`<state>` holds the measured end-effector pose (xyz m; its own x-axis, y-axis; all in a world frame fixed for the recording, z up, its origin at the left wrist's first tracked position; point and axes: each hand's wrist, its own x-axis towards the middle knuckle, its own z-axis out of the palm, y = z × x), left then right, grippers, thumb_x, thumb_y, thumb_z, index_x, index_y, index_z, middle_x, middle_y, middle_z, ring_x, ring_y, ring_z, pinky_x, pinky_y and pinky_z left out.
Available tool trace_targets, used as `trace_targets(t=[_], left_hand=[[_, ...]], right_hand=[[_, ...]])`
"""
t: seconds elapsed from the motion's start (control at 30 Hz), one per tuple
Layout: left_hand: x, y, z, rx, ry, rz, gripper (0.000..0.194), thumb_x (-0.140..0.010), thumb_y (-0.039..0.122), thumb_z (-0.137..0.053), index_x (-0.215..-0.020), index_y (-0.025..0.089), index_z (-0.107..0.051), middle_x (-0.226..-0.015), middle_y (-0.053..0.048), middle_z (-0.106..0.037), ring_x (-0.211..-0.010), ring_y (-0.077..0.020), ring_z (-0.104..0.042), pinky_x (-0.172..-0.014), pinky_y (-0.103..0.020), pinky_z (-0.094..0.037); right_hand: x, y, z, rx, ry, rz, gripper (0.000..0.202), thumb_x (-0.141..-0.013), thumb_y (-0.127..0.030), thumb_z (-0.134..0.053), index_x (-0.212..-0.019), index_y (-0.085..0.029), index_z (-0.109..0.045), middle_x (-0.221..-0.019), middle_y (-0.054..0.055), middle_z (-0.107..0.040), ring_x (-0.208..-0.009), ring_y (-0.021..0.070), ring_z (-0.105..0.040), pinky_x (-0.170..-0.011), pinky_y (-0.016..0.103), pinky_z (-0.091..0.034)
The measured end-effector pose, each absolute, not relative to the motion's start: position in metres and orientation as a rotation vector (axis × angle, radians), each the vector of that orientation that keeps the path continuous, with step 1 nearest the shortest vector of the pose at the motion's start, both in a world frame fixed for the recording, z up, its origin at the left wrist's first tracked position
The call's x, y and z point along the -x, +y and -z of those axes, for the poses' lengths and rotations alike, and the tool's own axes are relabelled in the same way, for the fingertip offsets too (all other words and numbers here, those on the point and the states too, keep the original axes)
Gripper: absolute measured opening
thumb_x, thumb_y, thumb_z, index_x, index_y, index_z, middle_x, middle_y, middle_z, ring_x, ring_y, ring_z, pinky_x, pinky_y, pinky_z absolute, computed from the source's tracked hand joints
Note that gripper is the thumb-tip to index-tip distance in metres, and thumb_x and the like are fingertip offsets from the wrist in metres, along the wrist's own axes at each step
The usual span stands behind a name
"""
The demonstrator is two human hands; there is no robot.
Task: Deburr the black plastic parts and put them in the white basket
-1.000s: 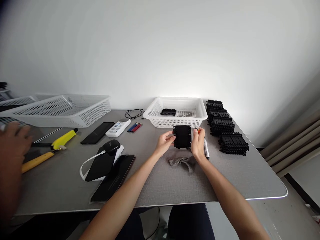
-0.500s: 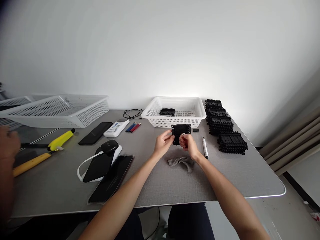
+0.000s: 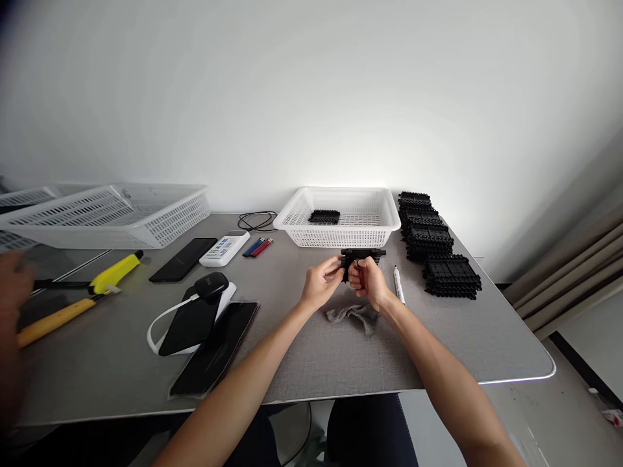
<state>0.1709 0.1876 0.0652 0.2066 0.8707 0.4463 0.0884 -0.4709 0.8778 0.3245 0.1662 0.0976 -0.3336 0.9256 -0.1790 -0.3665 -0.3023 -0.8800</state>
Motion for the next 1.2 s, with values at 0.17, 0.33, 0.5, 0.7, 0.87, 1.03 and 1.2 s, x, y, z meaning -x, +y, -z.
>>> trace_targets(t=[0.17, 0.33, 0.5, 0.7, 0.87, 1.03, 1.2], left_hand=[[-0.172, 0.187, -0.064, -1.785, 0.888, -1.336, 0.033, -0.085, 0.026, -0.060, -0.116, 0.015, -0.065, -0.108, -0.010, -0.076, -0.102, -0.0266, -0.072, -0.087, -0.039, -0.061], [-0.172, 0.187, -0.064, -1.813, 0.885, -1.338, 0.034, -0.085, 0.025, -0.059, -0.118, 0.015, -0.065, -0.109, -0.011, -0.075, -0.102, -0.0268, -0.072, -0.087, -0.039, -0.061], [-0.172, 0.187, -0.064, -1.825, 0.884, -1.343, 0.035, -0.086, 0.026, -0.058, -0.118, 0.014, -0.064, -0.110, -0.011, -0.075, -0.103, -0.0269, -0.071, -0.086, -0.038, -0.062], [-0.170, 0.187, -0.065, -1.832, 0.892, -1.348, 0.034, -0.087, 0.028, -0.058, -0.117, 0.015, -0.064, -0.109, -0.011, -0.075, -0.102, -0.0264, -0.072, -0.084, -0.037, -0.062], [-0.169, 0.189, -0.065, -1.821, 0.910, -1.359, 0.034, -0.087, 0.030, -0.059, -0.117, 0.015, -0.064, -0.109, -0.011, -0.075, -0.100, -0.0266, -0.072, -0.082, -0.037, -0.063], [-0.169, 0.188, -0.065, -1.814, 0.924, -1.365, 0.035, -0.088, 0.032, -0.058, -0.118, 0.015, -0.064, -0.111, -0.012, -0.075, -0.101, -0.0267, -0.072, -0.081, -0.037, -0.063], [-0.169, 0.186, -0.067, -1.824, 0.919, -1.359, 0.034, -0.087, 0.032, -0.059, -0.117, 0.016, -0.065, -0.109, -0.010, -0.075, -0.101, -0.0272, -0.072, -0.083, -0.039, -0.063]], right_hand=[[-0.325, 0.166, -0.099, 0.915, -0.917, -1.821, 0.020, -0.068, -0.040, -0.043, -0.064, -0.022, -0.036, -0.060, -0.004, -0.026, -0.051, 0.0101, -0.017, -0.042, 0.021, -0.011], [-0.326, 0.164, -0.103, 0.912, -0.883, -1.847, 0.019, -0.068, -0.039, -0.042, -0.064, -0.021, -0.037, -0.060, -0.005, -0.025, -0.051, 0.0102, -0.016, -0.042, 0.021, -0.012], [-0.328, 0.163, -0.108, 0.893, -0.843, -1.854, 0.018, -0.068, -0.038, -0.042, -0.064, -0.021, -0.037, -0.060, -0.004, -0.026, -0.051, 0.0102, -0.017, -0.042, 0.020, -0.012], [-0.328, 0.162, -0.108, 0.861, -0.780, -1.861, 0.020, -0.072, -0.040, -0.042, -0.065, -0.022, -0.036, -0.061, -0.004, -0.026, -0.051, 0.0109, -0.018, -0.042, 0.021, -0.015], [-0.329, 0.162, -0.107, 0.792, -0.687, -1.859, 0.022, -0.074, -0.042, -0.041, -0.066, -0.023, -0.034, -0.060, -0.005, -0.024, -0.052, 0.0116, -0.018, -0.042, 0.021, -0.017], [-0.329, 0.162, -0.107, 0.709, -0.621, -1.864, 0.021, -0.073, -0.040, -0.042, -0.067, -0.023, -0.033, -0.060, -0.005, -0.023, -0.052, 0.0118, -0.018, -0.042, 0.021, -0.016], [-0.329, 0.163, -0.105, 0.824, -0.781, -1.818, 0.023, -0.073, -0.044, -0.041, -0.067, -0.023, -0.034, -0.061, -0.005, -0.024, -0.052, 0.0119, -0.018, -0.043, 0.021, -0.016]])
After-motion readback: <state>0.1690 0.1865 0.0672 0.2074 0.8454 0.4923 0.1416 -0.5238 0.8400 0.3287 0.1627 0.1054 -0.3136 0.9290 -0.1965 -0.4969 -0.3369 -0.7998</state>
